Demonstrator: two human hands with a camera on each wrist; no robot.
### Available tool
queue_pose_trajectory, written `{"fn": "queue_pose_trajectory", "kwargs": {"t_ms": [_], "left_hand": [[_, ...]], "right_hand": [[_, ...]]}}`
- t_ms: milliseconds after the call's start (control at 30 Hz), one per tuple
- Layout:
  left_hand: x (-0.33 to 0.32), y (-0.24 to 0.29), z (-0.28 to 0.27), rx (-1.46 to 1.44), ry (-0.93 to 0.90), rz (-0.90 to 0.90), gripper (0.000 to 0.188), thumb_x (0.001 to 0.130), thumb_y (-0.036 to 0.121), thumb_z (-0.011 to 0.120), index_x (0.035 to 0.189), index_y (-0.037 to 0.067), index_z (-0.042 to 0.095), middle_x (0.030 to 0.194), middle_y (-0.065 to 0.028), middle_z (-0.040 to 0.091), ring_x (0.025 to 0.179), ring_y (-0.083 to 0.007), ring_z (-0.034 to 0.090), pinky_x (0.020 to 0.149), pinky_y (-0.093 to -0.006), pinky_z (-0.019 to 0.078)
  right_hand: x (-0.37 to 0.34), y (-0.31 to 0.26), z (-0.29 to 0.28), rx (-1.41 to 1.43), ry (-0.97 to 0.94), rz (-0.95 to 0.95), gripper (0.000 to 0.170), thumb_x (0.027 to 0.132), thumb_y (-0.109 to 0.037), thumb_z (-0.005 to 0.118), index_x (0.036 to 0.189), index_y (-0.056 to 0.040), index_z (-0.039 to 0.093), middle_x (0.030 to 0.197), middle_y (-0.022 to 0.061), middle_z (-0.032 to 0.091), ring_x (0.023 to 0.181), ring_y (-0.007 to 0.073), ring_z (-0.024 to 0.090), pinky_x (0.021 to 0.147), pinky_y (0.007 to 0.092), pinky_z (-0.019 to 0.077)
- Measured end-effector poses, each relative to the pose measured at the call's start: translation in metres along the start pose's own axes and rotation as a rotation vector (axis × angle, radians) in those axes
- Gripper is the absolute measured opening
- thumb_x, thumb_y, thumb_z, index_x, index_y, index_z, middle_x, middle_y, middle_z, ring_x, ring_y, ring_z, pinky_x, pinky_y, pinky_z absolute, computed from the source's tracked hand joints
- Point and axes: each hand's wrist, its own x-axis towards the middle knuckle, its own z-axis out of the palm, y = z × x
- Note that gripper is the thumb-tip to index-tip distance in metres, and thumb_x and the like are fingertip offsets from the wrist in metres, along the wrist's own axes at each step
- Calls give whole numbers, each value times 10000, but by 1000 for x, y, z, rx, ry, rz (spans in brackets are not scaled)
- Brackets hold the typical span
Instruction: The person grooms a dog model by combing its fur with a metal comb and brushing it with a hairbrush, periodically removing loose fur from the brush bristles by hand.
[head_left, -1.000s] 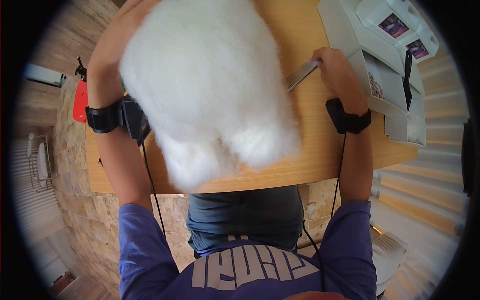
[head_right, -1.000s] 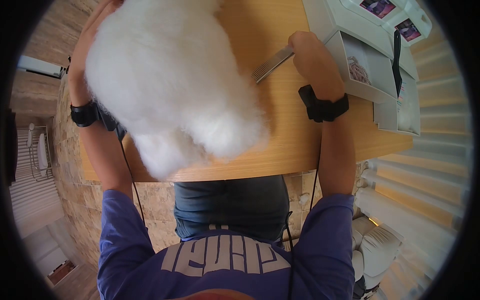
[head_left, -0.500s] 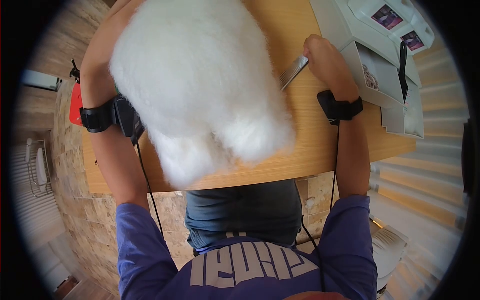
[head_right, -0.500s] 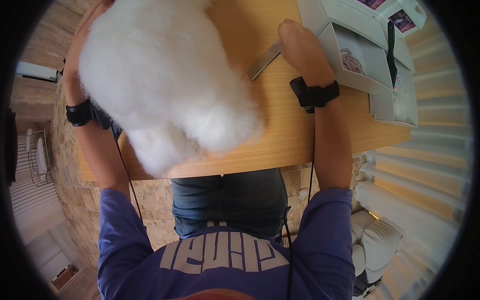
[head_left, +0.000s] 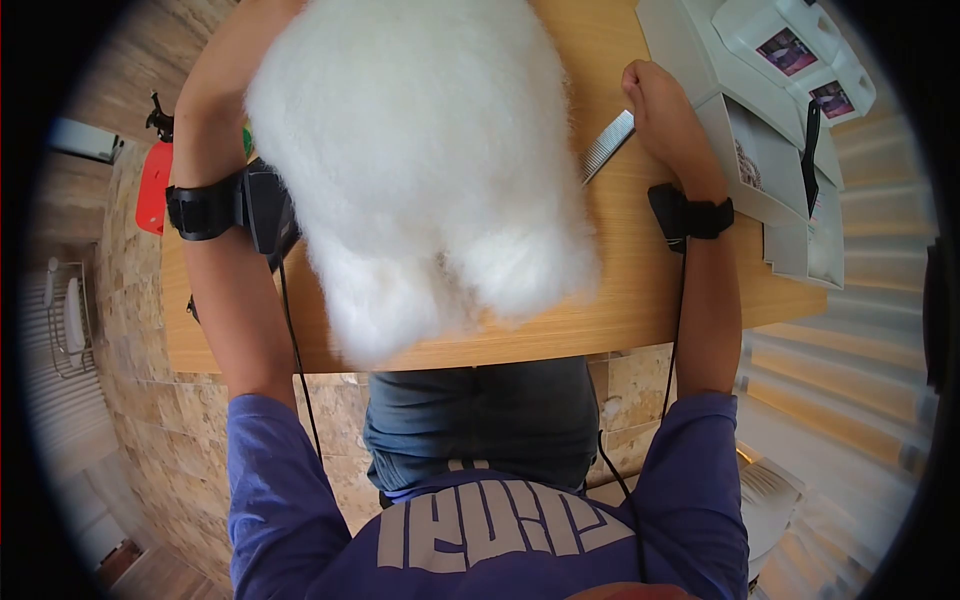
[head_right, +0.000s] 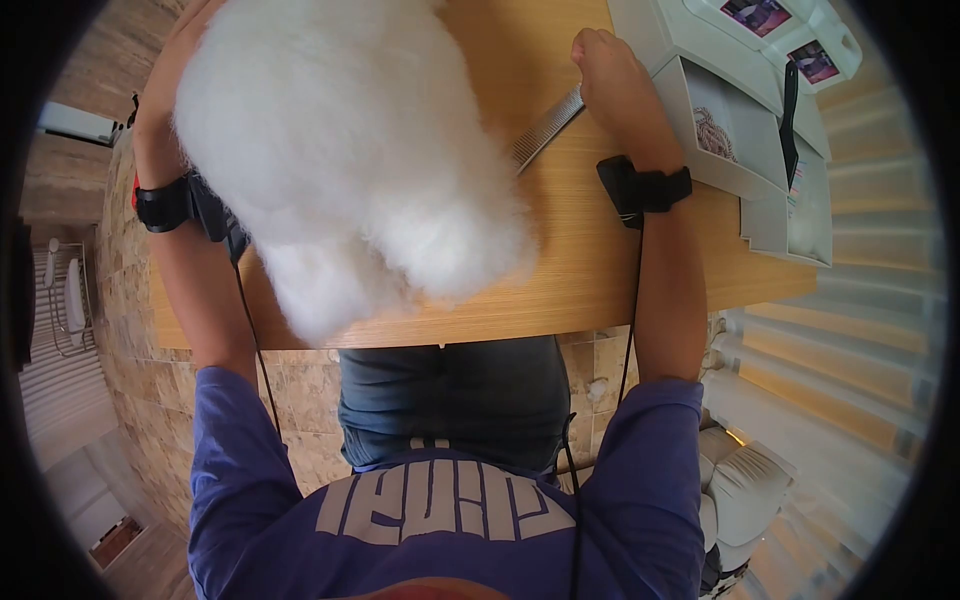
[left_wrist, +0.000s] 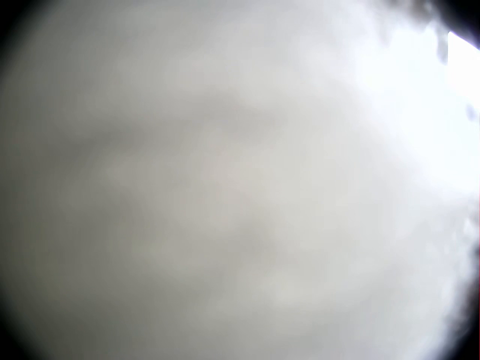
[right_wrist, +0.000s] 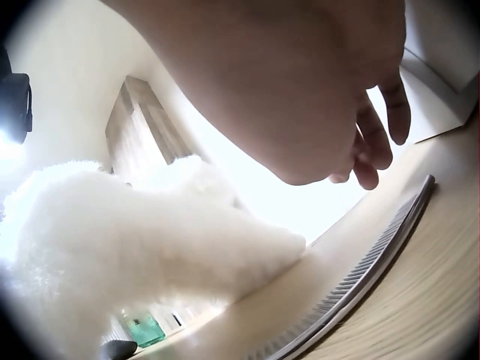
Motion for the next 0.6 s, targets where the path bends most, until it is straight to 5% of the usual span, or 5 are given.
{"fn": "queue_pose_trajectory", "kwargs": {"t_ms": [267,367,433,533,600], "left_hand": [[-5,1,-1,187,85,-4,223,1041,214,460,1027,20,569,981,-21,592,880,-105,539,834,-251,458],[-7,8,12,260,112,-12,250,1042,226,474,1067,6,590,1011,-25,612,907,-108,556,853,-250,464],[-11,14,37,268,456,-81,386,1042,289,528,1250,-30,590,1134,-53,653,1005,-125,597,919,-255,475],[-10,18,45,250,449,-92,394,1041,294,530,1260,-29,587,1136,-55,655,1006,-126,599,921,-255,477],[-11,20,49,236,454,-105,403,1041,299,533,1269,-29,585,1139,-57,658,1007,-127,602,922,-255,478]], "right_hand": [[2,-19,-4,178,71,55,216,1038,-144,435,912,23,488,822,238,556,752,422,542,695,475,441],[3,-23,-10,237,-9,95,285,1049,-203,443,871,15,486,709,205,520,613,359,518,610,433,422],[3,-29,-14,334,-142,101,365,1043,-259,485,780,-7,486,603,121,500,523,226,499,548,384,385],[5,-42,-28,482,-452,230,411,1028,-291,537,707,-35,511,599,27,546,530,112,502,537,319,394],[1,-51,-35,603,-599,226,372,1022,-265,552,733,-30,561,644,26,585,584,106,550,581,289,445]]}}
